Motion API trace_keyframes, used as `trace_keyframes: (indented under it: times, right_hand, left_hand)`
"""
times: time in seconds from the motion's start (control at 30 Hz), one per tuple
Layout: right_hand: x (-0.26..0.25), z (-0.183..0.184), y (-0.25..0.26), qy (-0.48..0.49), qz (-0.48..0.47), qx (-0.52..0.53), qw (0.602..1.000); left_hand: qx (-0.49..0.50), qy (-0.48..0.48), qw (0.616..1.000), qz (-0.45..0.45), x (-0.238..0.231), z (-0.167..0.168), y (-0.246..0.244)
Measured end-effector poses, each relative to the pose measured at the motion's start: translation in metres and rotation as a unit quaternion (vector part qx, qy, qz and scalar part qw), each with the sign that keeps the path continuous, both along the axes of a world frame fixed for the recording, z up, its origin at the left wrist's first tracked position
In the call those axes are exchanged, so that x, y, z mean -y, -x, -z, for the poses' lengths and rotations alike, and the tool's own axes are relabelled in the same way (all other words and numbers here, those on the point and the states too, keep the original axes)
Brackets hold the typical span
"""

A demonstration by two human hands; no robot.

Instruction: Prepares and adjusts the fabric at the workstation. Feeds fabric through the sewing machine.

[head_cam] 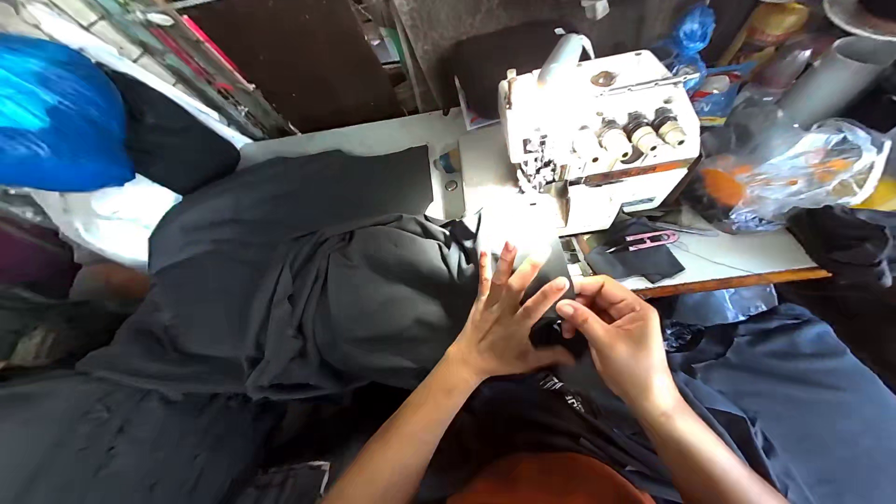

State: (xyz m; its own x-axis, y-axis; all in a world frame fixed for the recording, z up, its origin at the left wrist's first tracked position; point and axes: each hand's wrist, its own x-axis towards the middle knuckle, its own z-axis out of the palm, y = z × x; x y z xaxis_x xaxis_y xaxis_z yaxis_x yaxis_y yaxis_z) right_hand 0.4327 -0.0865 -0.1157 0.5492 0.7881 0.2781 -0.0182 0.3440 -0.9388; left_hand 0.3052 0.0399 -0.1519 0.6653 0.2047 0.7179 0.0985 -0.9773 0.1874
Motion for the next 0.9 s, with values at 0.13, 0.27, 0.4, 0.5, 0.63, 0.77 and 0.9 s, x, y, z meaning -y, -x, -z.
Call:
trace_keyframes:
  times: [0.13, 0.27, 0.4, 0.5, 0.63, 0.77, 0.9]
  right_hand:
    - [-0.004, 0.006, 0.002, -0.008, -0.007, 0.002, 1.0]
    - [-0.012, 0.039, -0.004, 0.003, 0.025, 0.039, 0.999]
    - [-0.043, 0.039, -0.019, 0.008, 0.044, 0.087, 0.995]
    - [-0.067, 0.031, -0.031, 0.028, 0.087, 0.162, 0.983]
    - [-0.085, 0.015, -0.036, 0.09, 0.171, 0.35, 0.917]
    - [-0.081, 0.001, -0.03, 0.161, 0.17, 0.45, 0.862]
    - [-0.052, 0.016, -0.032, 0.156, 0.127, 0.428, 0.881]
  left_hand:
    - [-0.006, -0.016, 0.996, -0.09, -0.013, 0.007, -0.003]
    - [-0.09, -0.044, 0.991, -0.093, -0.019, -0.002, 0.007]
    - [-0.111, -0.047, 0.986, -0.118, -0.04, -0.018, -0.003]
    - [-0.158, 0.011, 0.98, -0.121, -0.059, -0.045, -0.015]
    - [-0.286, 0.055, 0.944, -0.154, -0.092, -0.075, -0.041]
    - [-0.443, 0.103, 0.864, -0.217, -0.117, -0.098, -0.069]
    - [-0.431, 0.078, 0.842, -0.316, -0.115, -0.105, -0.06]
